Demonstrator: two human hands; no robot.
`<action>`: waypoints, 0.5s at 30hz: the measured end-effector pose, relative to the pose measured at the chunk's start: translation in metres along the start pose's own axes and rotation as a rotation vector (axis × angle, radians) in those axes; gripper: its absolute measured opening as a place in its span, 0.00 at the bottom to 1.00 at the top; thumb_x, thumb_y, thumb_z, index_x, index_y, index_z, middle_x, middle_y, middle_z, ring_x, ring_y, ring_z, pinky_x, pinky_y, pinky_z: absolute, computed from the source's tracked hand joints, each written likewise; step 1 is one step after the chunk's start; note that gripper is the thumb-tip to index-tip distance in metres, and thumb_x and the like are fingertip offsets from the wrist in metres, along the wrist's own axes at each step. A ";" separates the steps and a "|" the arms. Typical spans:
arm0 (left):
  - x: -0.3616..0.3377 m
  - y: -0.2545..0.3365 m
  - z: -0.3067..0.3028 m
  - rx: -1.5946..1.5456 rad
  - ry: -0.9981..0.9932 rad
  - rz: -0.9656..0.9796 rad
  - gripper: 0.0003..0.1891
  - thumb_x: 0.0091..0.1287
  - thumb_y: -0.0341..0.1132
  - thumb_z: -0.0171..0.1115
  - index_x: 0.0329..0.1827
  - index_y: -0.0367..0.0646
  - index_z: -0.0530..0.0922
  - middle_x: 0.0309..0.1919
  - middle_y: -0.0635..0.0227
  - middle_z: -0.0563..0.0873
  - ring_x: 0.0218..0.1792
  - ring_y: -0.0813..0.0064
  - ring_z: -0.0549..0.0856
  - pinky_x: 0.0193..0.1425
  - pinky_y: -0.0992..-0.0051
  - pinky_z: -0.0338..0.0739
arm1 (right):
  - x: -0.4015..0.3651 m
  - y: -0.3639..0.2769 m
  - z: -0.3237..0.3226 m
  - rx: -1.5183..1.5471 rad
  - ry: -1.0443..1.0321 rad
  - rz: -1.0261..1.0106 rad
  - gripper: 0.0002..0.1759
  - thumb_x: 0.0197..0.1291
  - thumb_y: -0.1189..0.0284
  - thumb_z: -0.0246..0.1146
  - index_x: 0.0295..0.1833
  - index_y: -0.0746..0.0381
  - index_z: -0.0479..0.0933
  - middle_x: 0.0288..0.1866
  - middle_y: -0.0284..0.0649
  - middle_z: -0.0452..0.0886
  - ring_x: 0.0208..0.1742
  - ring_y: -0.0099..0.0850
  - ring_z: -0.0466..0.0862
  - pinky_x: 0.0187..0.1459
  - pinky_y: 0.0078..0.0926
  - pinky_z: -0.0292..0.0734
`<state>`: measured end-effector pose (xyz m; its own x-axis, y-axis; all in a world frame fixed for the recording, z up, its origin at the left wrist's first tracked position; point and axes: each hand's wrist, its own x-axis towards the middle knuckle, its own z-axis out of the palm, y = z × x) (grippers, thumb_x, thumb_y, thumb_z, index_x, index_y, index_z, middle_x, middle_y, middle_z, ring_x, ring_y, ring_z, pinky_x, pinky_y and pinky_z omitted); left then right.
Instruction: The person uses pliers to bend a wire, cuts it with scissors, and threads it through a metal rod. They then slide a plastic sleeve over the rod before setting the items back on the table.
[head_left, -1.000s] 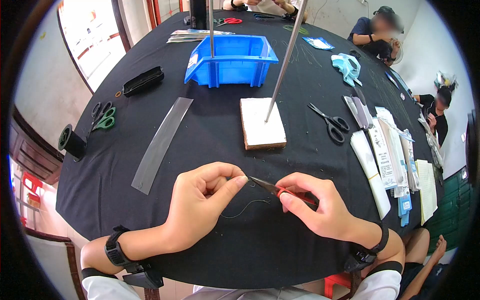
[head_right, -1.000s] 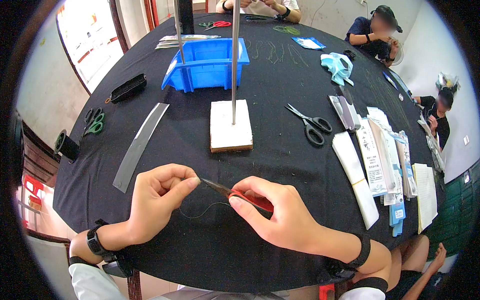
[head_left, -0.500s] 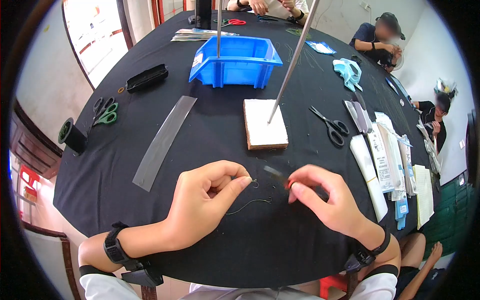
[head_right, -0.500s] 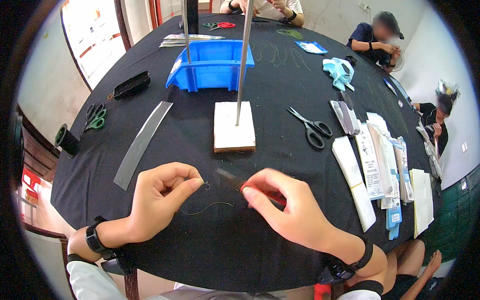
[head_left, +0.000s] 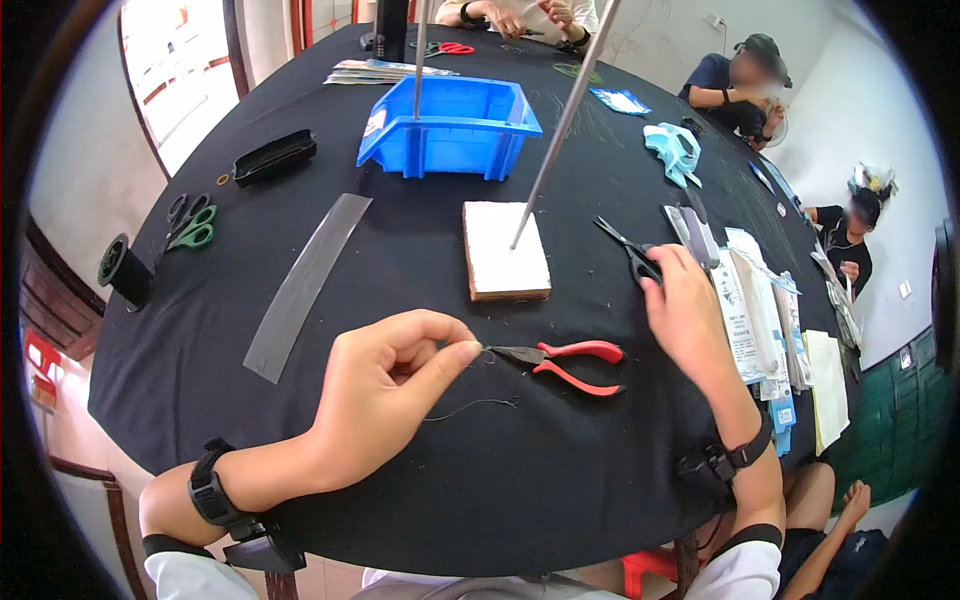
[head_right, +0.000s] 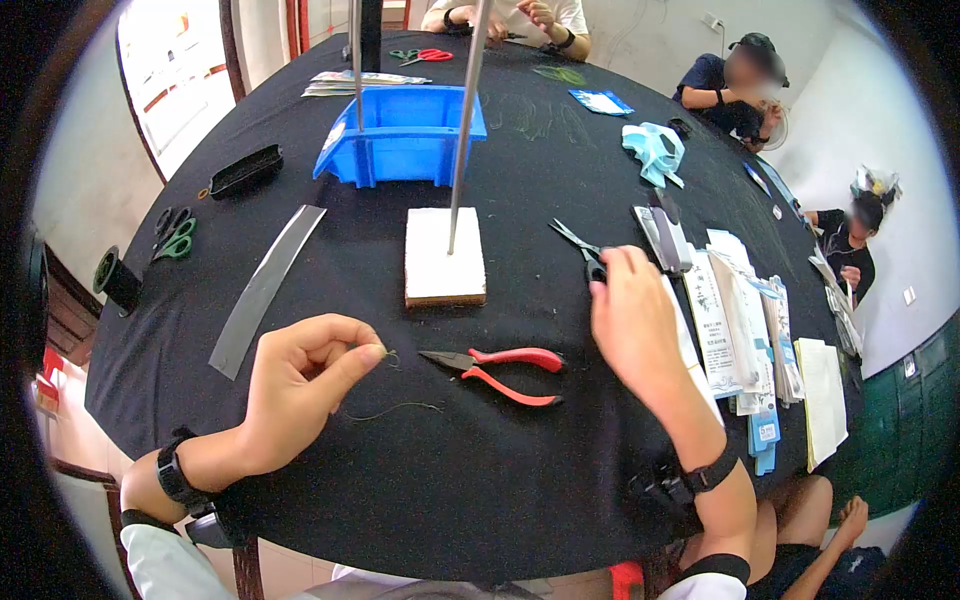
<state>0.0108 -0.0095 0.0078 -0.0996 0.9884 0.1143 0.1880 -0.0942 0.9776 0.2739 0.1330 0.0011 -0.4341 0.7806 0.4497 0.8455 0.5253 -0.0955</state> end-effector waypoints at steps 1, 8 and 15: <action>-0.001 -0.002 0.001 -0.007 -0.015 0.024 0.06 0.64 0.28 0.61 0.37 0.34 0.79 0.13 0.81 0.69 0.17 0.95 0.62 0.21 0.86 0.52 | 0.001 0.015 0.005 -0.087 0.038 -0.034 0.13 0.53 0.75 0.62 0.45 0.66 0.73 0.44 0.47 0.75 0.47 0.46 0.77 0.49 0.38 0.72; -0.003 0.004 -0.002 0.036 -0.083 0.069 0.05 0.65 0.28 0.61 0.38 0.34 0.79 0.14 0.82 0.70 0.18 0.95 0.62 0.21 0.86 0.52 | 0.012 0.030 0.007 0.032 -0.113 0.281 0.15 0.49 0.72 0.66 0.41 0.66 0.74 0.41 0.47 0.80 0.45 0.43 0.80 0.47 0.37 0.74; -0.004 -0.001 -0.003 0.058 -0.100 0.102 0.06 0.65 0.29 0.61 0.37 0.34 0.79 0.13 0.82 0.70 0.18 0.95 0.62 0.21 0.86 0.52 | 0.017 0.019 -0.019 0.113 -0.328 0.355 0.18 0.41 0.68 0.68 0.36 0.70 0.79 0.35 0.47 0.83 0.37 0.38 0.84 0.42 0.30 0.77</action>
<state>0.0083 -0.0137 0.0069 0.0200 0.9812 0.1917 0.2483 -0.1906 0.9497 0.2885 0.1504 0.0237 -0.2159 0.9739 0.0702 0.9278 0.2271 -0.2961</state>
